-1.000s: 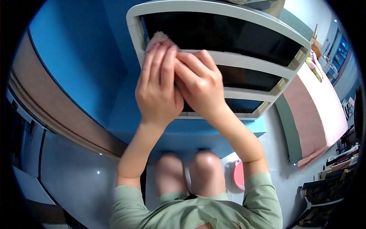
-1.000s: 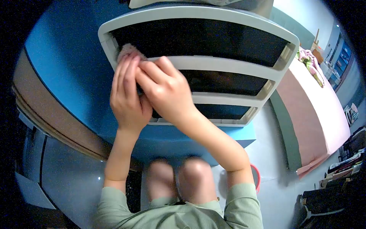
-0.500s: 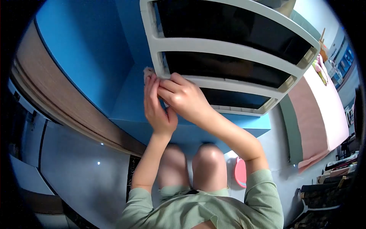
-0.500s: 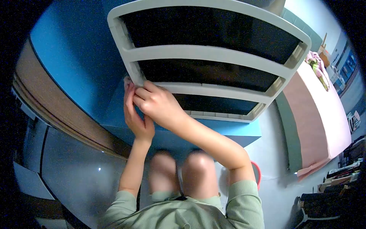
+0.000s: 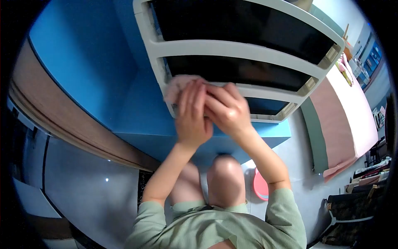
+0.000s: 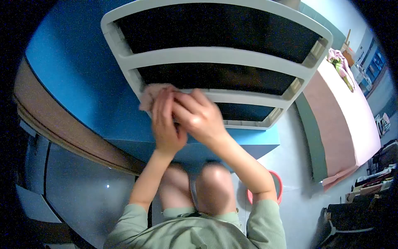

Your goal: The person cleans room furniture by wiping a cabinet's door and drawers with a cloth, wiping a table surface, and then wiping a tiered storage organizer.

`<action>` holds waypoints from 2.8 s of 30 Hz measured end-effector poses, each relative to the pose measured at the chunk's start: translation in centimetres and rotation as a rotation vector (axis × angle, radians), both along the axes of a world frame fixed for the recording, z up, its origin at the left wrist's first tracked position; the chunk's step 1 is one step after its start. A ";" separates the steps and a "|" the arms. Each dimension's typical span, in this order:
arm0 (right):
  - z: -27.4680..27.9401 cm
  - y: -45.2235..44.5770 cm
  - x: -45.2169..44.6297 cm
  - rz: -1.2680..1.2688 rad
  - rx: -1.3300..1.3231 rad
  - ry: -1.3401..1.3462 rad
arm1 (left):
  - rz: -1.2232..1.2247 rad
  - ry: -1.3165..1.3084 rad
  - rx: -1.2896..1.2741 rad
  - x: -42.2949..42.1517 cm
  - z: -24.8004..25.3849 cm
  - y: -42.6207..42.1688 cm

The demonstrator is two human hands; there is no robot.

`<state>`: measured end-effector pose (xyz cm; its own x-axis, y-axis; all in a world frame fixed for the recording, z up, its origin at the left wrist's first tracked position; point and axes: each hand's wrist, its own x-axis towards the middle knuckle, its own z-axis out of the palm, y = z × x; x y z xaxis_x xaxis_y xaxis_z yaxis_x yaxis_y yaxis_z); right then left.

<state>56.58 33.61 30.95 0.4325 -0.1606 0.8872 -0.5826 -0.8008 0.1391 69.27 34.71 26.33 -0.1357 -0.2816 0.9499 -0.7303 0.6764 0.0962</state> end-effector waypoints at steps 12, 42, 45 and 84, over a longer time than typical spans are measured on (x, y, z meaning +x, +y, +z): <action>-0.3 1.2 -4.3 -0.149 0.114 -0.148 | -0.055 -0.068 0.066 -4.9 1.1 0.1; -2.5 3.4 -17.9 -0.518 -0.054 -0.294 | -0.414 -0.379 -0.022 -17.3 3.3 -1.8; -1.1 3.4 -19.3 -0.544 -0.255 -0.288 | -0.438 -0.419 -0.078 -17.9 4.6 -2.2; -8.1 4.5 -20.3 -0.437 0.186 -0.228 | -0.128 -0.644 0.222 -17.8 -4.4 1.6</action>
